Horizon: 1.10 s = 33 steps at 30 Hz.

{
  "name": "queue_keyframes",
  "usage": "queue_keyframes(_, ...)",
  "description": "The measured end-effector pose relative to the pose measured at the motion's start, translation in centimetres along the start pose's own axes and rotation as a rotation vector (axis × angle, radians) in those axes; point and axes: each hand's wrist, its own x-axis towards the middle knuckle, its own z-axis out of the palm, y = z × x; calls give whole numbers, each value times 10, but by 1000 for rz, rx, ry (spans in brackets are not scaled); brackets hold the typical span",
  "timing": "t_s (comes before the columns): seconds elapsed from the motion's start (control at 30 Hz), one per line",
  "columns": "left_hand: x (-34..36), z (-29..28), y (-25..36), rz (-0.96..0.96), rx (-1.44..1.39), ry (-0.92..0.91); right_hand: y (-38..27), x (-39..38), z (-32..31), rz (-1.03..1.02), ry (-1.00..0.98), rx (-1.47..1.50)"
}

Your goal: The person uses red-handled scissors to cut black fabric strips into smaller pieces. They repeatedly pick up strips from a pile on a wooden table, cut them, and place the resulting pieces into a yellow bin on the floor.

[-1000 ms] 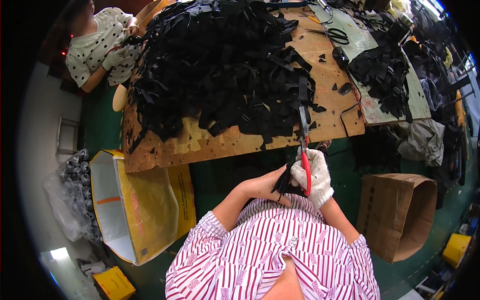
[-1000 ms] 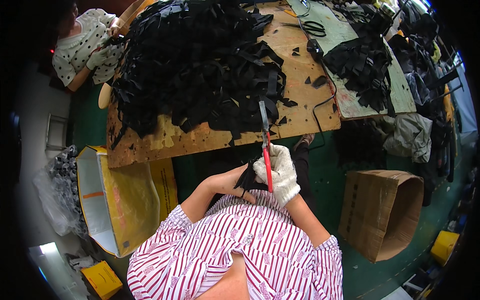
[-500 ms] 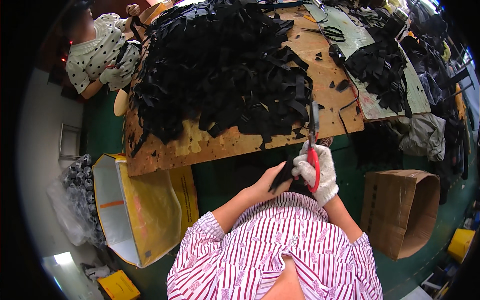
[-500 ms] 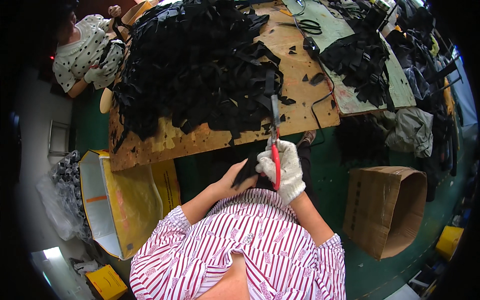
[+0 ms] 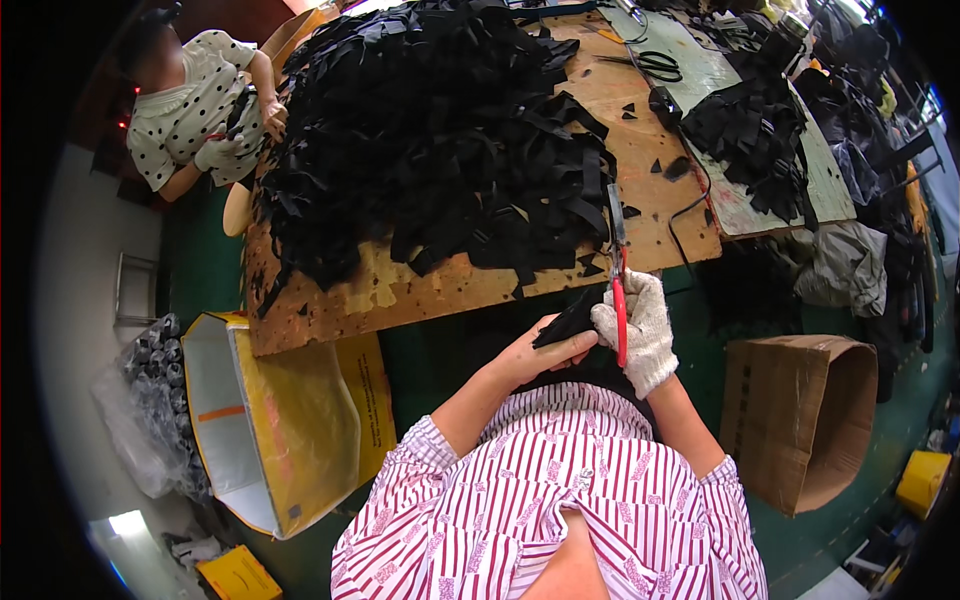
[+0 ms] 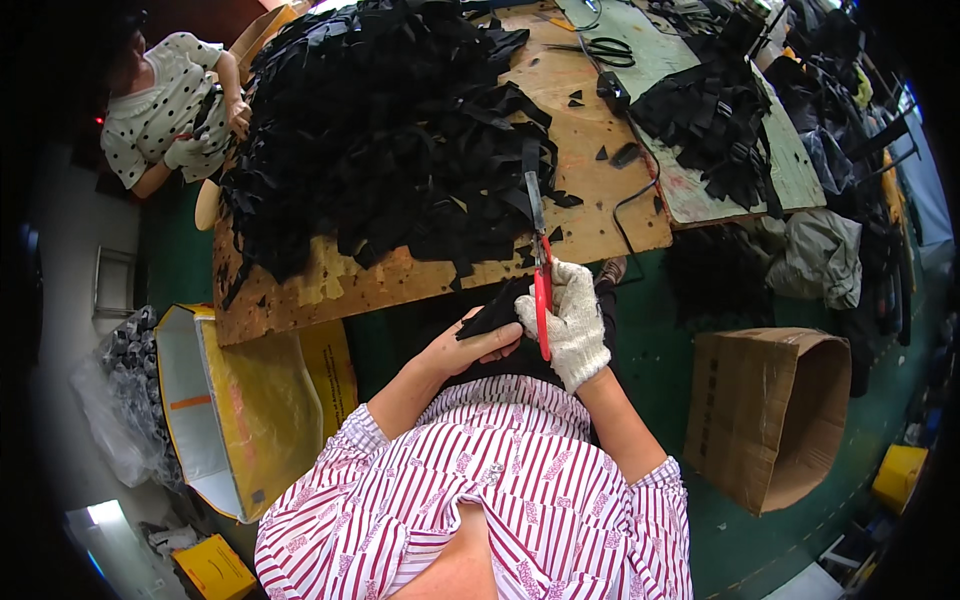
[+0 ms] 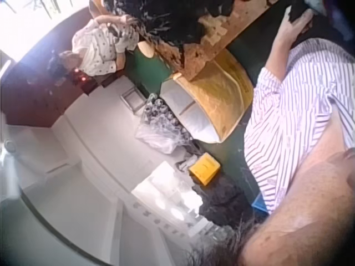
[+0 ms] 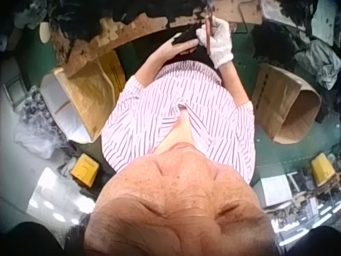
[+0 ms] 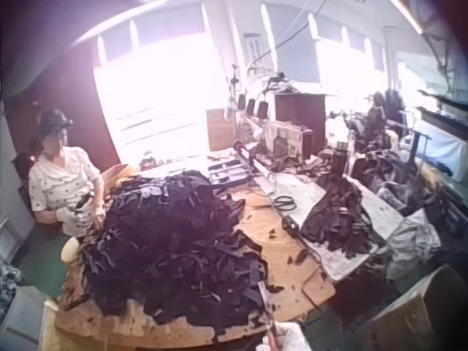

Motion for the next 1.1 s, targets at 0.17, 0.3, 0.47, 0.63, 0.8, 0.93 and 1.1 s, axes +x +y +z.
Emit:
queue_keyframes(0.17,4,6,-11,234,187,39,-2,3,3,68,71,7)
queue_keyframes(0.3,10,14,-10,236,149,156,6,4,0,49,58,67)
queue_keyframes(0.47,21,-15,-32,660,688,369,2,6,-1,2,121,149)
queue_keyframes(0.63,18,-20,-38,509,51,147,-7,3,-5,-5,80,185)
queue_keyframes(0.8,17,6,-23,531,375,189,-2,-1,3,-129,13,151)
queue_keyframes(0.93,14,12,-19,507,430,230,13,-2,5,-241,16,-28)
queue_keyframes(1.1,10,4,-8,430,250,481,-3,0,6,-192,41,137)
